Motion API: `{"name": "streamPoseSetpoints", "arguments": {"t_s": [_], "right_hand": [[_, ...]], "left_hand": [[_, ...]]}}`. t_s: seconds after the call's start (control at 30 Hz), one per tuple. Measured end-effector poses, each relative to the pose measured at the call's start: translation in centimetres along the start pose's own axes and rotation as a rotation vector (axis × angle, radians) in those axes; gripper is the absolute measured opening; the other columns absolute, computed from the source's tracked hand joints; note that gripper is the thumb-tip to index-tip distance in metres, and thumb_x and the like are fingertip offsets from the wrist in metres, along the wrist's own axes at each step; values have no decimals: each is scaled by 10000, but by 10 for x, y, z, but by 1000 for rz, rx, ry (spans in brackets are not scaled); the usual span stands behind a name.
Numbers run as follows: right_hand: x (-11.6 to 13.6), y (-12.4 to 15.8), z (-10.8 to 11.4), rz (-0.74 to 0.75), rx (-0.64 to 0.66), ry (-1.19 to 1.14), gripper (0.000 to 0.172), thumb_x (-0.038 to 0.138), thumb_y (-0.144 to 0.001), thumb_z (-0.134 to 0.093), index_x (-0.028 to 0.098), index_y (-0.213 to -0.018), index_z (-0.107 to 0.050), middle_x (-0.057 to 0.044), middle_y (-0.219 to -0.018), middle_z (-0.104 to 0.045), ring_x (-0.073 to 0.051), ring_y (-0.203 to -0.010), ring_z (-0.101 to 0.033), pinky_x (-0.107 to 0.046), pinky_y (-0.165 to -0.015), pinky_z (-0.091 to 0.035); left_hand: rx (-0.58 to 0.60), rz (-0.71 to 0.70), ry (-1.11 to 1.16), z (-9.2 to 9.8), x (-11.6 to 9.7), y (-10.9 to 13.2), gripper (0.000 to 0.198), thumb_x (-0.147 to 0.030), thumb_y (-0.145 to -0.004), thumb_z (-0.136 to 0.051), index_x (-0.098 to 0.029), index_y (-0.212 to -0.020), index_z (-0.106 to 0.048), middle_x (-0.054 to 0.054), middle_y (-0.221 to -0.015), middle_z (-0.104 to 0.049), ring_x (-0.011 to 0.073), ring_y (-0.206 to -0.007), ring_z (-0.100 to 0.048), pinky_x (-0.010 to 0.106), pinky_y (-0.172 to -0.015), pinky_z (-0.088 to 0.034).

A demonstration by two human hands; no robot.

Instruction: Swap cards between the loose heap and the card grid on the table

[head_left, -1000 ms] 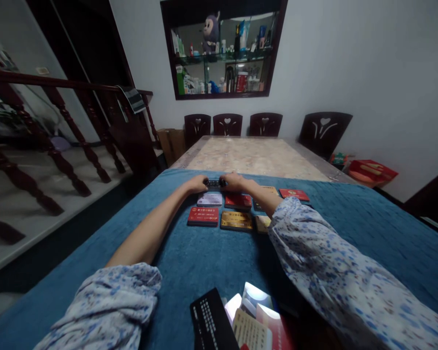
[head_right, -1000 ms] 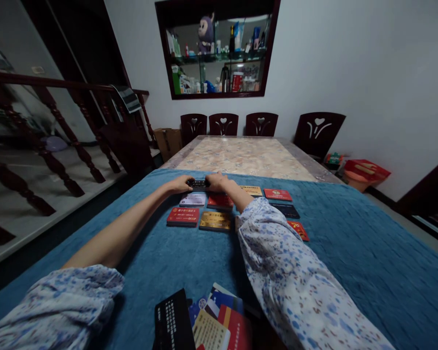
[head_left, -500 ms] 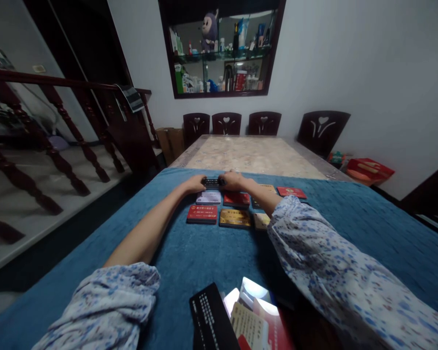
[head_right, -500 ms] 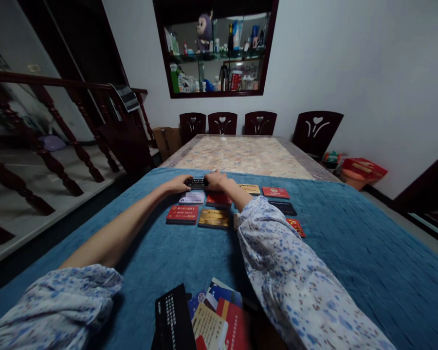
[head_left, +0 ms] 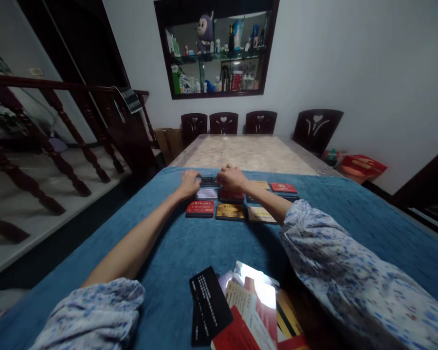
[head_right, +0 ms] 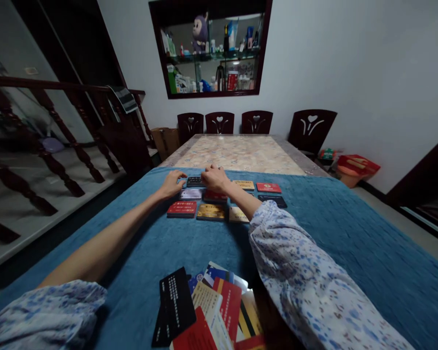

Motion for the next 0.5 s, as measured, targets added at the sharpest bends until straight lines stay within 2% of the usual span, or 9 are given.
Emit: {"name": "streamPoseSetpoints", "arguments": {"t_s": [0.07, 0.17, 0.3, 0.5], "right_hand": [[5, 9, 3, 9, -17, 7, 301, 280, -959, -453, 197, -1110, -700, -162, -1166, -642, -320, -1134, -464, -421, -852, -392], [12, 23, 8, 32, -31, 10, 287, 273, -952, -461, 199, -1092, -700, -150, -1138, -649, -308, -1108, -469, -388, -825, -373], [23, 44, 15, 63, -56, 2, 243, 272, -928, -516, 194, -1052, -710, -144, -1108, -657, -298, -1080, -469, -361, -787, -345], [39, 76, 19, 102, -67, -16, 261, 258, -966, -466, 188, -1005, -715, -131, -1048, -673, -278, -1030, -476, -346, -738, -305]], "left_hand": [[-36, -17, 2, 4, -7, 12, 135, -157, -836, -539, -188, -872, -666, 92, -1028, -644, 258, -1043, -546, 448, -983, -433], [-53, -37, 9, 9, -17, 30, 131, -160, -858, -524, -186, -798, -637, 88, -957, -626, 251, -998, -535, 434, -947, -433], [-62, -50, 33, 18, -30, 55, 123, -158, -857, -532, -182, -787, -630, 81, -920, -617, 243, -950, -529, 415, -918, -430], [-28, -55, 24, 27, -48, 91, 119, -143, -853, -525, -164, -811, -634, 84, -928, -618, 239, -941, -528, 401, -893, -432]]}}
Point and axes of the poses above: each hand's wrist, its own y-axis away from the middle knuckle, its own z-axis out of the back of the hand, x = y × z, the point moved 3 cm from there along -y, towards the middle knuckle
